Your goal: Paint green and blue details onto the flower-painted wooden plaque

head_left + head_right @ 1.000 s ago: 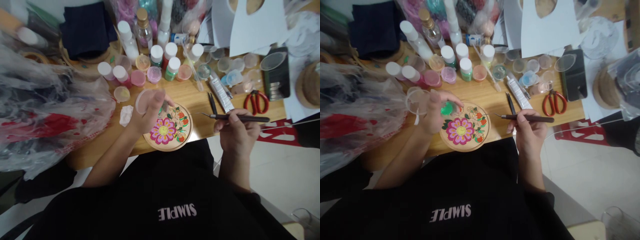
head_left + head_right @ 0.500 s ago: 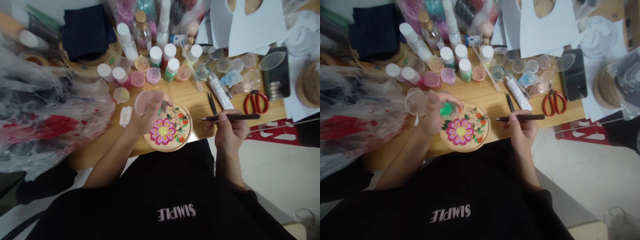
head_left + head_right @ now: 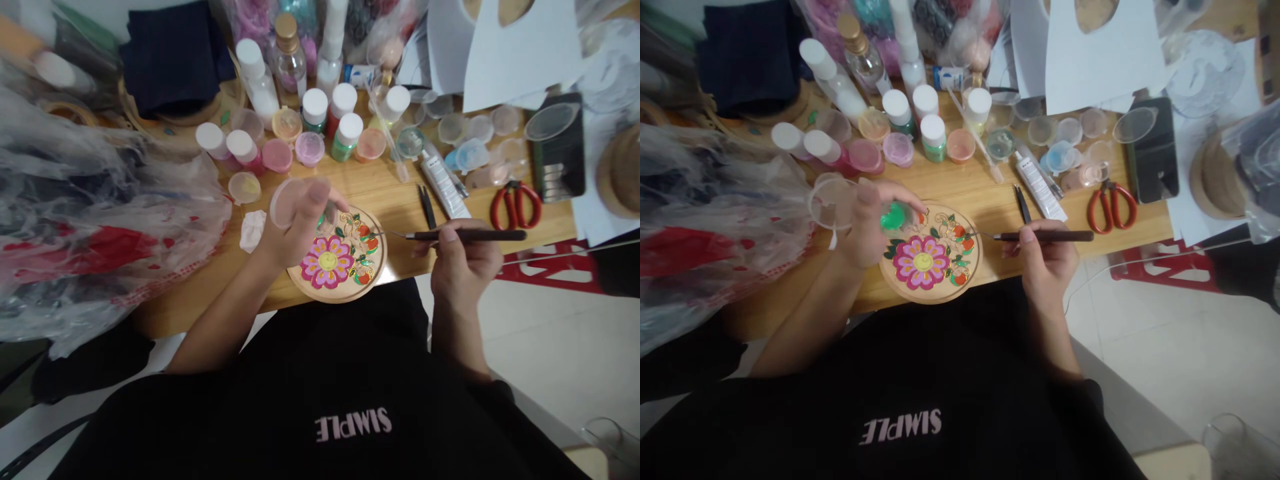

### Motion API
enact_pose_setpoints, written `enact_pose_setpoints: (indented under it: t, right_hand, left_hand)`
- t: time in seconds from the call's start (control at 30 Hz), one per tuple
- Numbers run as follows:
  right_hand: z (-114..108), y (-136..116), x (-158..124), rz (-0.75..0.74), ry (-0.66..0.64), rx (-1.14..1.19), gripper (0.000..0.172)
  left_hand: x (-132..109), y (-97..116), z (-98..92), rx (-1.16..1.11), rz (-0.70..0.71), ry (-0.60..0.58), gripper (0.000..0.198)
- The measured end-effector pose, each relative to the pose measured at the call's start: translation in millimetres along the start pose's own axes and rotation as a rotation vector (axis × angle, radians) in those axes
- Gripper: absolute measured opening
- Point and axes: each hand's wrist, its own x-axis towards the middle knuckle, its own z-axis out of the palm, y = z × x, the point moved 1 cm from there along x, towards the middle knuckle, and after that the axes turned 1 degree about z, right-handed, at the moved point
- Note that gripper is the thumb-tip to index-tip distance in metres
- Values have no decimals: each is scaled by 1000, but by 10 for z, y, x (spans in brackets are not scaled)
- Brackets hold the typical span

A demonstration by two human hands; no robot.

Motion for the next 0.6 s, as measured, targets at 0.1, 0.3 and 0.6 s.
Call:
enact_pose_setpoints:
  t: [0.1, 0.3, 0.6]
  right_hand:
    - [9, -8, 13, -11, 40, 30, 25]
    - [85, -29, 58, 15, 140, 8, 32]
    - [215, 36, 59, 23, 145, -111, 34]
  left_hand:
    - [15, 16, -5, -7, 56, 3, 73]
    - [22, 44, -9, 1, -82, -12, 67]
    - [3, 25, -19, 37, -121, -14, 69]
